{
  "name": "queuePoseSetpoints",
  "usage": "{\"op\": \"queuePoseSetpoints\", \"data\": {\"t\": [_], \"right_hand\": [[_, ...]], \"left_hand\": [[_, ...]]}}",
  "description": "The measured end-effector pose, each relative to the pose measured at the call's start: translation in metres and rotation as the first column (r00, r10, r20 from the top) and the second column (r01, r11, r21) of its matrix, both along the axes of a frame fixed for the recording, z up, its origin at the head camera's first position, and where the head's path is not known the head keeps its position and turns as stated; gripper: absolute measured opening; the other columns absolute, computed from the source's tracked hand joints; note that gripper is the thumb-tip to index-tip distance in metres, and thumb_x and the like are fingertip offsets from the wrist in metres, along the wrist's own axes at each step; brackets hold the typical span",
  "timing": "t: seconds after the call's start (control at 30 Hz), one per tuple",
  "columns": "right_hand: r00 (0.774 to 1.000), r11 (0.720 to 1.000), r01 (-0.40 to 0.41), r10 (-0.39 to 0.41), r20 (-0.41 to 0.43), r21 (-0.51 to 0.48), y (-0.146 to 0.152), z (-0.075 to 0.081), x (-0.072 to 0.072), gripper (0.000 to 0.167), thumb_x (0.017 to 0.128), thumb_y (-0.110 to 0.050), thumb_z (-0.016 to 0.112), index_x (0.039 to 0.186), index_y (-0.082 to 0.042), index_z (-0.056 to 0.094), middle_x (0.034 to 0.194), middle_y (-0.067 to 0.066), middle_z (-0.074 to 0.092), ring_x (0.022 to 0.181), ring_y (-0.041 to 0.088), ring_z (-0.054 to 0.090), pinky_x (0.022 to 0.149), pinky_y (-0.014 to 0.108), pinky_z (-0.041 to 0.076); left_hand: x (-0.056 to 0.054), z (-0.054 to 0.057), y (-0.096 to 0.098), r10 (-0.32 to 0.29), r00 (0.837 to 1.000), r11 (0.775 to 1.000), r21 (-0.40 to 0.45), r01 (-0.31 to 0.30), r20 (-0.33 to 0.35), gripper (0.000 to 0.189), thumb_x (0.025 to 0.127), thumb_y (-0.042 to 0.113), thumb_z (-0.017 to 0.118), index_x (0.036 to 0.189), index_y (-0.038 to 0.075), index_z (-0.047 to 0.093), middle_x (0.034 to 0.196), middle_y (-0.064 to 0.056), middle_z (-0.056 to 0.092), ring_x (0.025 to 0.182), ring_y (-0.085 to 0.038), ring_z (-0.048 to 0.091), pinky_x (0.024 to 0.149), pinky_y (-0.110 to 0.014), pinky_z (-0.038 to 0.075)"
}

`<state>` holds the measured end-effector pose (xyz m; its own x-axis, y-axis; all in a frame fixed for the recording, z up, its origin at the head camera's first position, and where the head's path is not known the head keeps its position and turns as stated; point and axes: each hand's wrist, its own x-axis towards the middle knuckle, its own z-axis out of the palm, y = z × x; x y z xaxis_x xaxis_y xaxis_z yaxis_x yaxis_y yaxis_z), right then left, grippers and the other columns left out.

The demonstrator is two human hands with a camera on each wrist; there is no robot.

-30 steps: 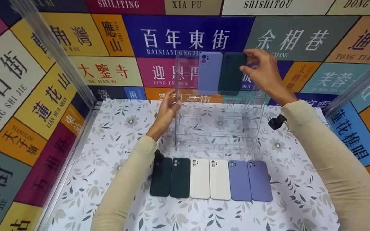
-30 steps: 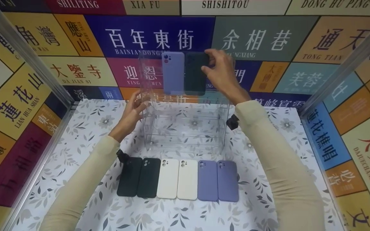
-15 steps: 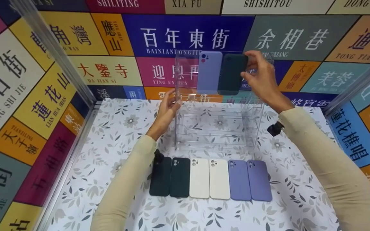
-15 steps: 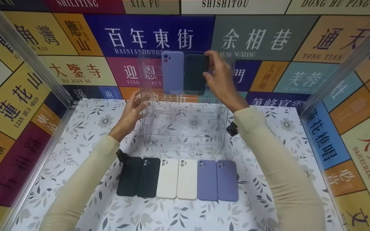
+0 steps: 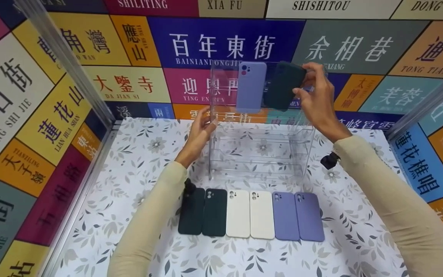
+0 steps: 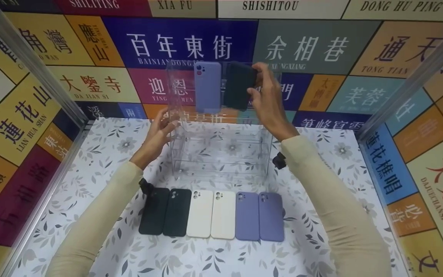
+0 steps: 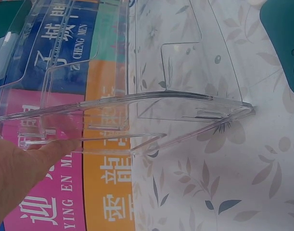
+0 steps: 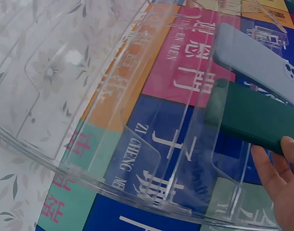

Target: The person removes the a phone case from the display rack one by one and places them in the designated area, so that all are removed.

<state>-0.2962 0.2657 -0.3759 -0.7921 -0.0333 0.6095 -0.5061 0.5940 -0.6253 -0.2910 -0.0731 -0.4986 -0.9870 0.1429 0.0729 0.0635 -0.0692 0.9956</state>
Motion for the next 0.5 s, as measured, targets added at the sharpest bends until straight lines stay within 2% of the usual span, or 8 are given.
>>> {"op": "queuePoseSetpoints", "data": {"t": [0.2, 0.3, 0.5], "right_hand": [[0.998, 0.998, -0.005, 0.001, -0.069, -0.058, 0.001, 0.011, 0.011, 0.051, 0.101, 0.008, 0.073, 0.145, -0.011, 0.056, 0.114, 0.011, 0.070, 0.100, 0.013, 0.070, 0.087, 0.021, 0.060], [0.996, 0.999, -0.012, 0.009, -0.085, -0.044, 0.003, 0.011, 0.017, 0.052, 0.100, 0.009, 0.074, 0.146, -0.009, 0.056, 0.114, 0.011, 0.070, 0.099, 0.008, 0.069, 0.087, 0.020, 0.060], [0.995, 0.998, -0.059, 0.058, -0.077, -0.021, 0.009, -0.003, 0.027, 0.055, 0.099, 0.013, 0.073, 0.147, -0.003, 0.053, 0.112, 0.018, 0.067, 0.098, 0.009, 0.069, 0.085, 0.017, 0.058]], "left_hand": [[0.002, 0.002, -0.001, -0.007, 1.000, 1.000, 0.008, 0.007, 0.005, 0.062, 0.110, 0.019, 0.064, 0.167, 0.016, 0.040, 0.160, -0.017, 0.056, 0.140, -0.034, 0.059, 0.111, -0.058, 0.048], [0.002, 0.002, -0.001, -0.001, 1.000, 1.000, 0.000, 0.001, 0.008, 0.062, 0.110, 0.019, 0.064, 0.167, 0.017, 0.041, 0.159, -0.016, 0.056, 0.139, -0.032, 0.060, 0.110, -0.055, 0.049], [0.001, 0.000, 0.000, -0.007, 1.000, 1.000, 0.005, 0.007, -0.013, 0.061, 0.110, 0.018, 0.064, 0.166, 0.013, 0.041, 0.154, -0.014, 0.061, 0.129, -0.029, 0.063, 0.088, -0.039, 0.046]]}}
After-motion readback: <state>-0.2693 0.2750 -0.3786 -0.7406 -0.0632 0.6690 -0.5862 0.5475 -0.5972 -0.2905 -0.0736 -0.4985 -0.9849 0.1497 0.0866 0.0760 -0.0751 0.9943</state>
